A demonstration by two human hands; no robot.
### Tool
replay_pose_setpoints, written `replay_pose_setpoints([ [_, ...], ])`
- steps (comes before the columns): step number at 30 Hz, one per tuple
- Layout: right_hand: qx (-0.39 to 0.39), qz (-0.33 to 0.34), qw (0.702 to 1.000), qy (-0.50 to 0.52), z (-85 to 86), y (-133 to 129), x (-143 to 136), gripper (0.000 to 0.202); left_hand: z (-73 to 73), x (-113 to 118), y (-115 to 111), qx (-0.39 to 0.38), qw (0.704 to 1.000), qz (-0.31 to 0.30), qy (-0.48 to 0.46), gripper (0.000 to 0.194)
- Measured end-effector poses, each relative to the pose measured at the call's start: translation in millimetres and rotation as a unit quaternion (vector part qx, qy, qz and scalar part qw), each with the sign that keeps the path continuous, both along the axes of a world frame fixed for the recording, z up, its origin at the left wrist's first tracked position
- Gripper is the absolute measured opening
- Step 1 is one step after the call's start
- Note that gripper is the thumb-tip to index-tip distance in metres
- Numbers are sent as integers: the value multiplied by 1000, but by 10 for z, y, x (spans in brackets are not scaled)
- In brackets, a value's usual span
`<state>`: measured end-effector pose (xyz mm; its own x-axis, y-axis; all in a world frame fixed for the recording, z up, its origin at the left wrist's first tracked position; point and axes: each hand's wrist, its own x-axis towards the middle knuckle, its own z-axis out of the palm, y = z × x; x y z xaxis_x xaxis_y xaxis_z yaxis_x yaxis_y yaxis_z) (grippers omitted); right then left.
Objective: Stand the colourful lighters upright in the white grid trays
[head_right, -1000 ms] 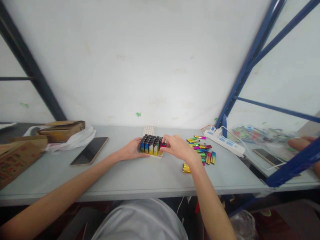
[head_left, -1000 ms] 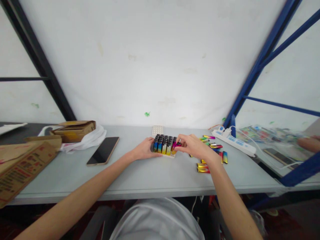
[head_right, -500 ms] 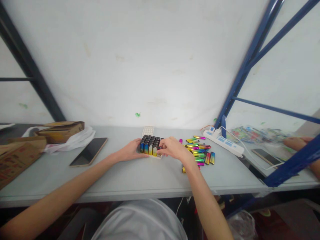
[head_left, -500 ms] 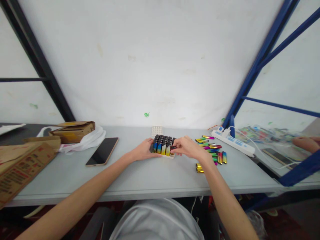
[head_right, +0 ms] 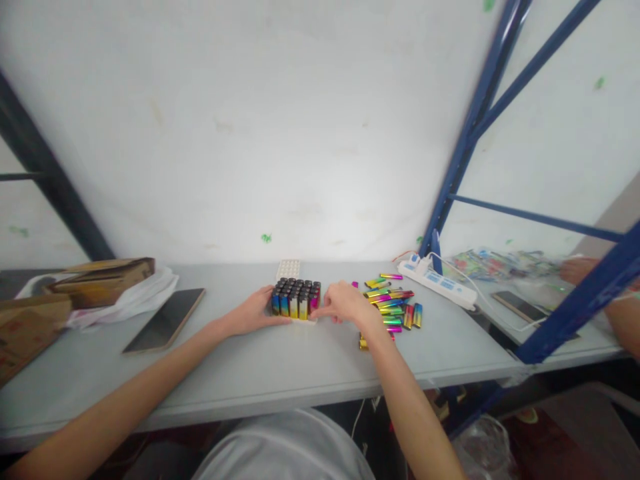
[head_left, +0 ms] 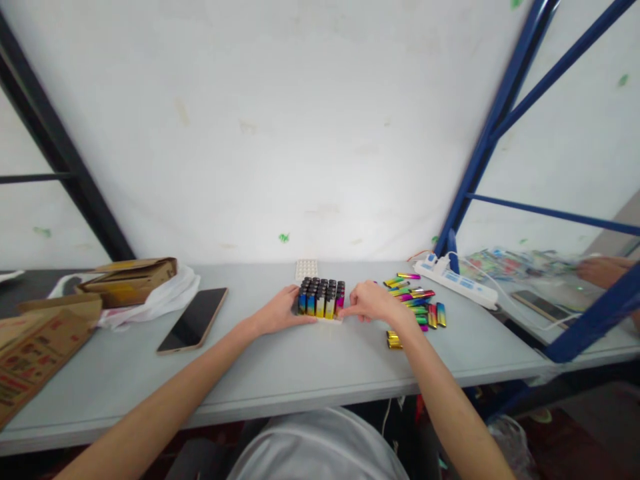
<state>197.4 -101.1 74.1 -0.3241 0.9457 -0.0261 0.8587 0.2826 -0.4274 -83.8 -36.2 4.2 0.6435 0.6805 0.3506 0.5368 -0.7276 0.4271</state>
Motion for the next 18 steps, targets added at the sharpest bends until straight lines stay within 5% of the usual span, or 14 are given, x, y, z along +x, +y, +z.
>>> replay_pose_setpoints([
  [6, 112, -49, 992, 22, -4, 186, 608, 13, 4, -5, -3, -8, 1000, -6, -4, 70],
  [9, 177, -79, 980, -46, -162, 314, 769, 32, 15, -4, -6, -12, 1000, -6, 3, 69],
  [13, 108, -60, 988, -94, -385, 379, 771, 45, 22, -2, 1, -3, 1000, -7, 14, 69],
  [18, 110, -44, 990, -82, -441, 380, 694, 32, 34, 0, 2, 0, 1000, -13, 8, 68],
])
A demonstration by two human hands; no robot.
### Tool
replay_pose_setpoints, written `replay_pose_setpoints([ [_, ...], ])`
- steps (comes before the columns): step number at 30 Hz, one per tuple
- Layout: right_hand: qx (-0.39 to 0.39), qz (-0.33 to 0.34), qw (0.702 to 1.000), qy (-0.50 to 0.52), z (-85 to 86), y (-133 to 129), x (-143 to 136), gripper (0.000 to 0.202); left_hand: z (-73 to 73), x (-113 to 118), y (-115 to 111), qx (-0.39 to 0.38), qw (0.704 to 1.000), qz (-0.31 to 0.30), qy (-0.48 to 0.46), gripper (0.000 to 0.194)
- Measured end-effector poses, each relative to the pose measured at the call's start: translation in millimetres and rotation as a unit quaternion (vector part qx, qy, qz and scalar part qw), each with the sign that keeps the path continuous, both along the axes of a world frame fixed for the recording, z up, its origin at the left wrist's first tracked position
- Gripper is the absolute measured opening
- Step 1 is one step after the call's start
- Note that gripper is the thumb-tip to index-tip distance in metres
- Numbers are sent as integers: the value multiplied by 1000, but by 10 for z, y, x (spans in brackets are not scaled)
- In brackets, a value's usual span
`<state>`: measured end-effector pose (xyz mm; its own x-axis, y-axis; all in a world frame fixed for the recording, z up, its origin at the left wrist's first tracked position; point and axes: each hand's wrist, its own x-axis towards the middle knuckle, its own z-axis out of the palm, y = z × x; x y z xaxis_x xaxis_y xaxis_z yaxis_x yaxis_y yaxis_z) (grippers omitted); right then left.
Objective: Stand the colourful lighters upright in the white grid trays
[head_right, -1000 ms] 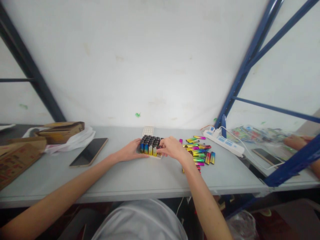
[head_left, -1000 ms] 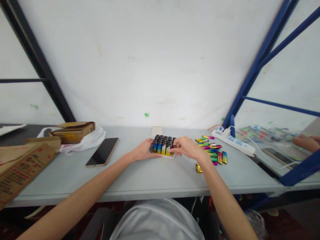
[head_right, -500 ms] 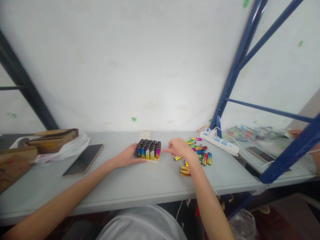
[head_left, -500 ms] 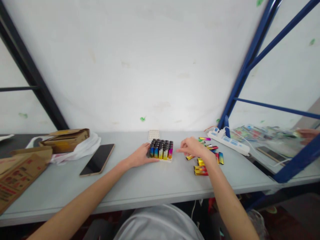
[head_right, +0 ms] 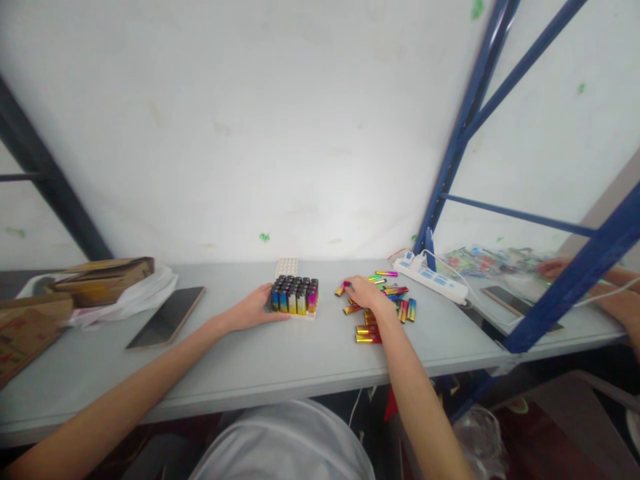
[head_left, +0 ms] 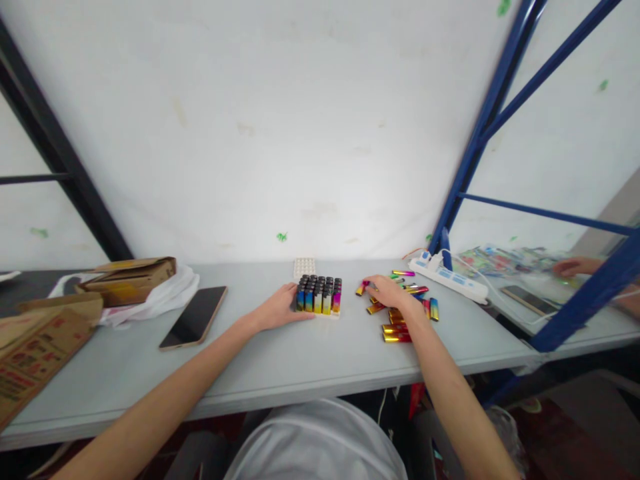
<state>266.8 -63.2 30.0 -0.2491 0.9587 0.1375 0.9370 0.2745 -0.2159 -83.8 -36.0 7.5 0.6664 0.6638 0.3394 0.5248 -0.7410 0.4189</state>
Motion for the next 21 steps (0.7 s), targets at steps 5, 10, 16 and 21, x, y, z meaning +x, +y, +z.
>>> replay_pose_setpoints([
  [5, 9, -61, 998, -21, -44, 37, -104, 40, 2, 6, -6, -3, 1000, 0, -8, 69],
  [10, 48, -86, 995, 14, -140, 103, -196, 48, -13, 7, -2, -7, 1000, 9, -11, 71],
  [16, 112, 11, 979, 168, -228, 241, -227, 59, -50, -7, 15, -13, 1000, -5, -8, 69],
  [21, 58, 4, 917, 395, -177, 230, -286, 52, -52, -6, 15, -14, 1000, 10, -14, 73],
])
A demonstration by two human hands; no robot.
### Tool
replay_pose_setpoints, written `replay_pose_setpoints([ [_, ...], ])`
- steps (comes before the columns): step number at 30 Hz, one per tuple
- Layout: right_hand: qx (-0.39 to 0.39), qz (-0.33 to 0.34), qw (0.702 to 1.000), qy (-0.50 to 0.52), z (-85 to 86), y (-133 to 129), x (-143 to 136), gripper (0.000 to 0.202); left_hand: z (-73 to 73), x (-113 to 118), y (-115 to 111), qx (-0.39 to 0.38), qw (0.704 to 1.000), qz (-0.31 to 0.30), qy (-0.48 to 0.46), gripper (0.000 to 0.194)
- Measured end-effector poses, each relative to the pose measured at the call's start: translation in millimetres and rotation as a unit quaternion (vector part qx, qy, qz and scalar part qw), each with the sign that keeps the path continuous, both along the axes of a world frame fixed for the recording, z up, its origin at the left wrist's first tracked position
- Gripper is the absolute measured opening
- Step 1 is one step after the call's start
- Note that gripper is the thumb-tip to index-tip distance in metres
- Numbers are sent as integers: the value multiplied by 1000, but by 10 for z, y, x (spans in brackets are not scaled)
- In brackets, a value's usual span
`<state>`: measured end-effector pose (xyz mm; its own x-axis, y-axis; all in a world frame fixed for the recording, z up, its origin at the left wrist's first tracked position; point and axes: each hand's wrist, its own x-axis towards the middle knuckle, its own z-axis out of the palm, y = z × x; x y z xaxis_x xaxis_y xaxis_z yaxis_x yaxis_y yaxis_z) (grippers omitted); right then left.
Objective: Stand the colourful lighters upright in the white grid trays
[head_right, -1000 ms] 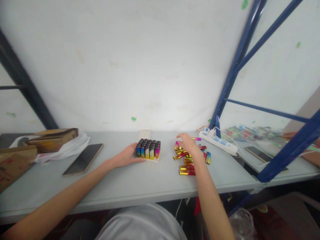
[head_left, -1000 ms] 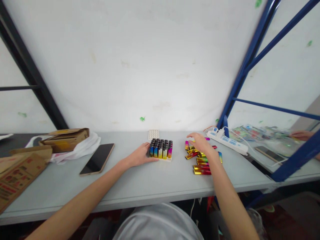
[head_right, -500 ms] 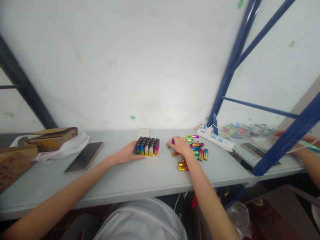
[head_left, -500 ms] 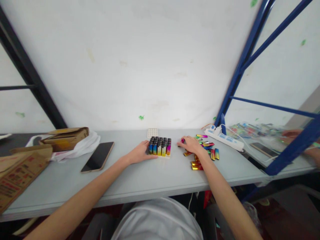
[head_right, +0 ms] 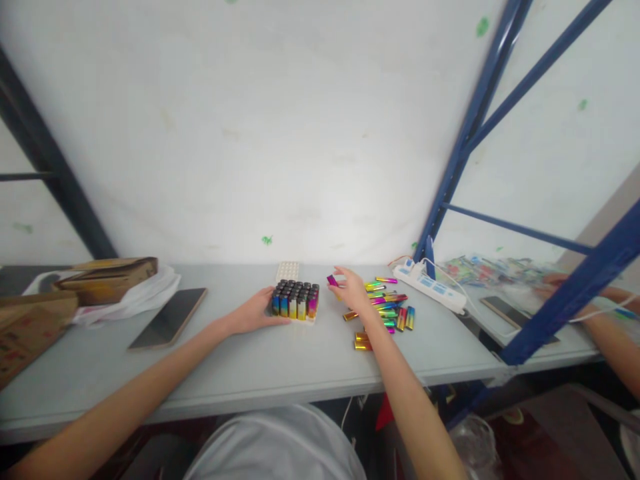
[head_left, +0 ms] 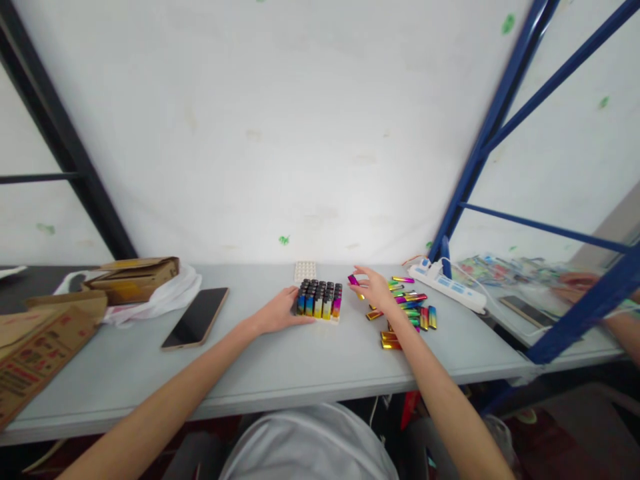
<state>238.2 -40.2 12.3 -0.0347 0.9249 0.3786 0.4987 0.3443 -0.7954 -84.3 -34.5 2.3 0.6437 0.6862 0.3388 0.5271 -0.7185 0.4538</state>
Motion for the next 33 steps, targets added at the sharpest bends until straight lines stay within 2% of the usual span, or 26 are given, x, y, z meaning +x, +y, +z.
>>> replay_pose_setpoints([
  [2, -24, 13, 996, 80, 64, -58, -2, 40, 4, 4, 0, -4, 1000, -2, -7, 73],
  [4, -41, 52, 992, 112, 130, -129, 14, 35, 6, 7, 1, -9, 1000, -3, -10, 75],
  [7, -58, 109, 987, 101, 199, -213, 38, 48, 2, 4, 1, -13, 1000, 3, -4, 77],
  [11, -56, 89, 987, 122, 249, -263, 8, 55, -7, -6, 4, -16, 1000, 2, 6, 76],
  [17, -90, 136, 969, 185, 336, -335, -121, 57, -18, -7, 12, -8, 1000, 6, 12, 77],
  [26, -136, 60, 957, 250, 303, -238, -381, 72, -6, 1, 2, -13, 1000, 9, -6, 79],
  [33, -154, 51, 959, 231, 251, -315, -554, 59, 20, 10, -39, -17, 1000, 15, 1, 81],
])
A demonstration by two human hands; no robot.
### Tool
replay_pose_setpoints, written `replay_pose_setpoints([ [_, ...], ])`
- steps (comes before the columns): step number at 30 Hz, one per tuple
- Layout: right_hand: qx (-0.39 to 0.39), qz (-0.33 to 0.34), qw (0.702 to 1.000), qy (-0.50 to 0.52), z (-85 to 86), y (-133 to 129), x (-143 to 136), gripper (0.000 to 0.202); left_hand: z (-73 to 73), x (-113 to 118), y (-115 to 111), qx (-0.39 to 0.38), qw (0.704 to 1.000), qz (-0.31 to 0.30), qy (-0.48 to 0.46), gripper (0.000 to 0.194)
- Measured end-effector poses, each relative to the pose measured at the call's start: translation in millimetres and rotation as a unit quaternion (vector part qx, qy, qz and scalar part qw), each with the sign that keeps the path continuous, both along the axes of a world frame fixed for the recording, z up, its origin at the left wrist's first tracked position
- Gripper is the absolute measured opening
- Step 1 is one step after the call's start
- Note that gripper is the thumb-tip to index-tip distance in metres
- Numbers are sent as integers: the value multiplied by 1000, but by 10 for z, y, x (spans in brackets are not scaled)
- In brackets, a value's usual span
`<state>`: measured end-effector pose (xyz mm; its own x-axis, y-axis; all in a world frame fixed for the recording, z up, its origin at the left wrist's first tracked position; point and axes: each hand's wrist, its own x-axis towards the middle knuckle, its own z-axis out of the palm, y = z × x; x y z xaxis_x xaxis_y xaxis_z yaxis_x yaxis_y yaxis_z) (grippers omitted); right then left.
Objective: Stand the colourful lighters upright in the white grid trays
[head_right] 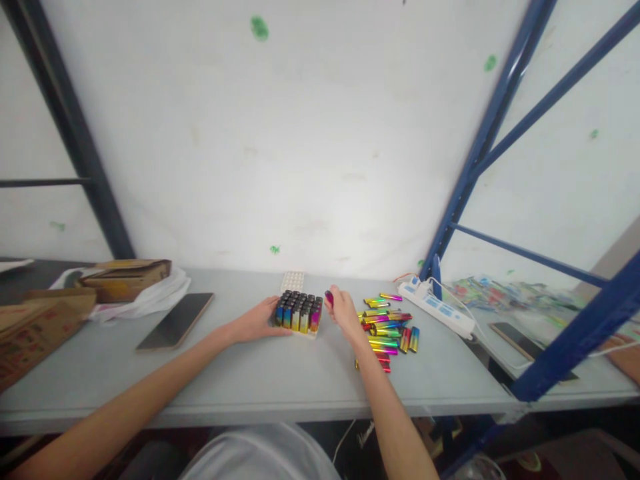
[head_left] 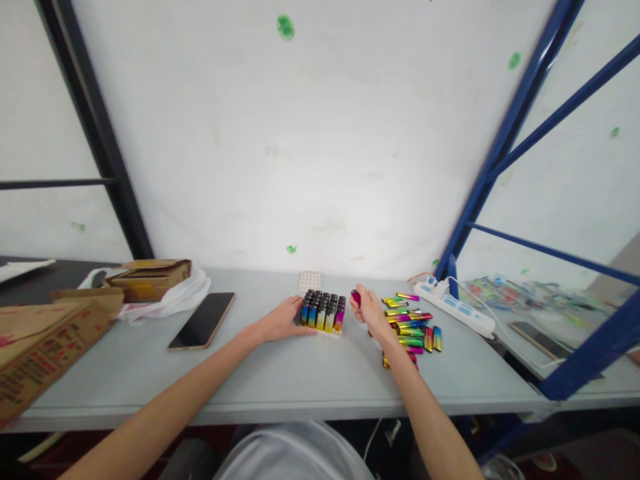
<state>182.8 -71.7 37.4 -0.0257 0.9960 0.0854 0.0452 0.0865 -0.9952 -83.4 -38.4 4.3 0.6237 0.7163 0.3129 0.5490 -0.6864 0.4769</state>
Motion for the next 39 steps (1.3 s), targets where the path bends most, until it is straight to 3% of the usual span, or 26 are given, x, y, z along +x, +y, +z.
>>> replay_pose_setpoints([
  [12, -48, -39, 998, 12, 62, -11, 11, 67, 1, -4, -22, -1, 1000, 5, -9, 80],
  [18, -16, -47, 999, 8, -5, 3, 22, 53, -5, -2, -6, -4, 1000, 0, -7, 79],
  [23, -11, -56, 998, 20, -26, 52, 61, 60, -31, -9, 15, -3, 1000, 3, -12, 81],
  [25, -9, -42, 999, 11, -18, 55, 60, 64, -42, -13, 23, -4, 1000, 1, -11, 81],
  [28, 47, 39, 998, -5, 49, 2, 62, 64, -57, -21, 37, -2, 1000, -5, -7, 80],
  [32, 156, 118, 977, -86, 261, -158, 116, 50, -72, -24, 53, 4, 1000, -13, -8, 77],
  [37, 261, 96, 913, -299, 496, -343, 182, 28, -81, -19, 44, 5, 1000, -11, -4, 79],
  [39, 260, 113, 891, -356, 518, -379, 181, 24, -74, -15, 31, 7, 1000, -7, -4, 80],
])
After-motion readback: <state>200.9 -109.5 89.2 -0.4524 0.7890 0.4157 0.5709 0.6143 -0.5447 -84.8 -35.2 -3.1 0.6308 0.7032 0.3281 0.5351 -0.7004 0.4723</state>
